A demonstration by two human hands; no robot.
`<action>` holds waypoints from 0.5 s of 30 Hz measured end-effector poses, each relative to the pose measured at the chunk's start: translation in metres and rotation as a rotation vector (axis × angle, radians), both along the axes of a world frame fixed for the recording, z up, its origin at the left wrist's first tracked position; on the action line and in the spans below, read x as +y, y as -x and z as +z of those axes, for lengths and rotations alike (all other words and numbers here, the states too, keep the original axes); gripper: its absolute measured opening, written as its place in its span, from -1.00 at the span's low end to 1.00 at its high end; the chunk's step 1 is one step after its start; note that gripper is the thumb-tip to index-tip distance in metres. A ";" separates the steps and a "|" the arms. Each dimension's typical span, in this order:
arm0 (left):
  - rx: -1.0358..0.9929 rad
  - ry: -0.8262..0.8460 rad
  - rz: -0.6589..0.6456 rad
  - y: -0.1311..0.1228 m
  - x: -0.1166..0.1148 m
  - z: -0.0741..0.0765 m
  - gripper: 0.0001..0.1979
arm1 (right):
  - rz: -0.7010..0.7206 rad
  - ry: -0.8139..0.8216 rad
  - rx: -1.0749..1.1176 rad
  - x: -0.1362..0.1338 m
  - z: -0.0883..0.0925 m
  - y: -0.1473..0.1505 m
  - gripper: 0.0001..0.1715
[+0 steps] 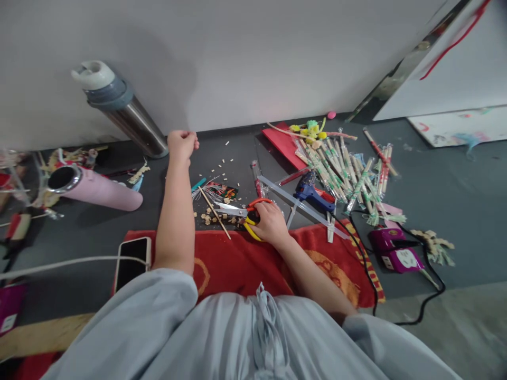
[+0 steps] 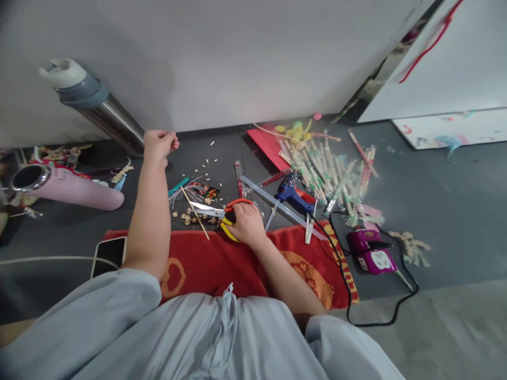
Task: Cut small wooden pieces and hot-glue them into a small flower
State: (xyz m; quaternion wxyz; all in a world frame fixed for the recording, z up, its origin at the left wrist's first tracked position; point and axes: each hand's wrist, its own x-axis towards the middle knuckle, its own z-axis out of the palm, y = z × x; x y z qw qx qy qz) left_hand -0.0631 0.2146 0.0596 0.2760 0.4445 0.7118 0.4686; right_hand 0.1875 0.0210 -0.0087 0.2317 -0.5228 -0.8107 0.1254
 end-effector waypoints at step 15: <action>-0.710 -0.085 0.077 -0.045 -0.132 -0.033 -0.97 | -0.058 0.018 0.077 0.001 -0.003 -0.003 -0.57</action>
